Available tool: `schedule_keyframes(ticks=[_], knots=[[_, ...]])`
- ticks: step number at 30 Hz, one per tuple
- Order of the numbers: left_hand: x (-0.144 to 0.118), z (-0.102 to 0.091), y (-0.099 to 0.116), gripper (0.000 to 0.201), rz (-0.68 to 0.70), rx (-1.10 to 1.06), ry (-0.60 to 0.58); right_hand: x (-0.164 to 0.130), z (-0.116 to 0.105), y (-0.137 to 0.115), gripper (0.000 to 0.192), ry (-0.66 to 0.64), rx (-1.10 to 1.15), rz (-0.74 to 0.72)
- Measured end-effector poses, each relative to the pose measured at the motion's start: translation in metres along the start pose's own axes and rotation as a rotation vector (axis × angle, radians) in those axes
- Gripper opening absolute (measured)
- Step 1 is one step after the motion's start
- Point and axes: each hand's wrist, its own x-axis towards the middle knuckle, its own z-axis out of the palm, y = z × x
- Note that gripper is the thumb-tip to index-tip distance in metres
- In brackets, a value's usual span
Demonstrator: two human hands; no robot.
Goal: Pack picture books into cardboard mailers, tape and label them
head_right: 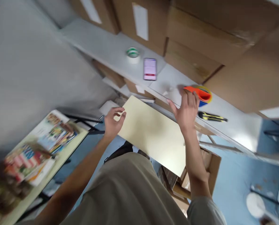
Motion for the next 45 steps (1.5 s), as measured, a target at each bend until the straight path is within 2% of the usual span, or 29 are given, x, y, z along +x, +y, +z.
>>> schedule_keyframes(ticks=[4,7,11,14,18,22,25,27,30,32,37,41,43,45], knots=[[-0.077,-0.094,-0.03,0.024,-0.217,0.137,0.21,-0.023,0.034,-0.082,0.062,-0.021,0.257,-0.166],[-0.127,-0.15,-0.054,0.03,-0.35,0.164,0.412,-0.05,0.061,-0.15,0.056,-0.082,0.441,-0.282],[-0.184,-0.205,-0.083,0.034,-0.491,0.14,0.657,-0.088,0.082,-0.244,0.049,-0.245,0.579,-0.407],[-0.22,-0.24,-0.105,0.033,-0.548,0.105,0.794,-0.111,0.094,-0.32,0.046,-0.344,0.652,-0.507],[-0.264,-0.296,-0.137,0.029,-0.582,0.037,0.886,-0.133,0.119,-0.432,0.046,-0.417,0.74,-0.607],[-0.306,-0.358,-0.175,0.028,-0.614,0.016,0.924,-0.151,0.153,-0.542,0.048,-0.554,0.767,-0.671],[-0.33,-0.398,-0.207,0.028,-0.649,0.007,0.93,-0.167,0.178,-0.612,0.045,-0.648,0.812,-0.721],[-0.34,-0.421,-0.229,0.029,-0.668,0.004,0.908,-0.181,0.193,-0.649,0.043,-0.713,0.832,-0.732],[-0.348,-0.448,-0.261,0.03,-0.695,0.016,0.868,-0.202,0.216,-0.691,0.043,-0.842,0.841,-0.717],[-0.35,-0.458,-0.28,0.03,-0.728,0.019,0.845,-0.214,0.232,-0.711,0.043,-0.942,0.837,-0.702],[-0.345,-0.465,-0.323,0.037,-0.863,-0.007,0.758,-0.23,0.277,-0.748,0.04,-1.183,0.741,-0.62],[-0.321,-0.469,-0.358,0.047,-0.949,0.024,0.684,-0.241,0.308,-0.783,0.037,-1.367,0.514,-0.491],[-0.307,-0.474,-0.374,0.05,-0.986,0.043,0.66,-0.245,0.318,-0.797,0.038,-1.401,0.424,-0.489],[-0.297,-0.481,-0.384,0.051,-1.015,0.056,0.636,-0.242,0.327,-0.803,0.04,-1.354,0.412,-0.536]])
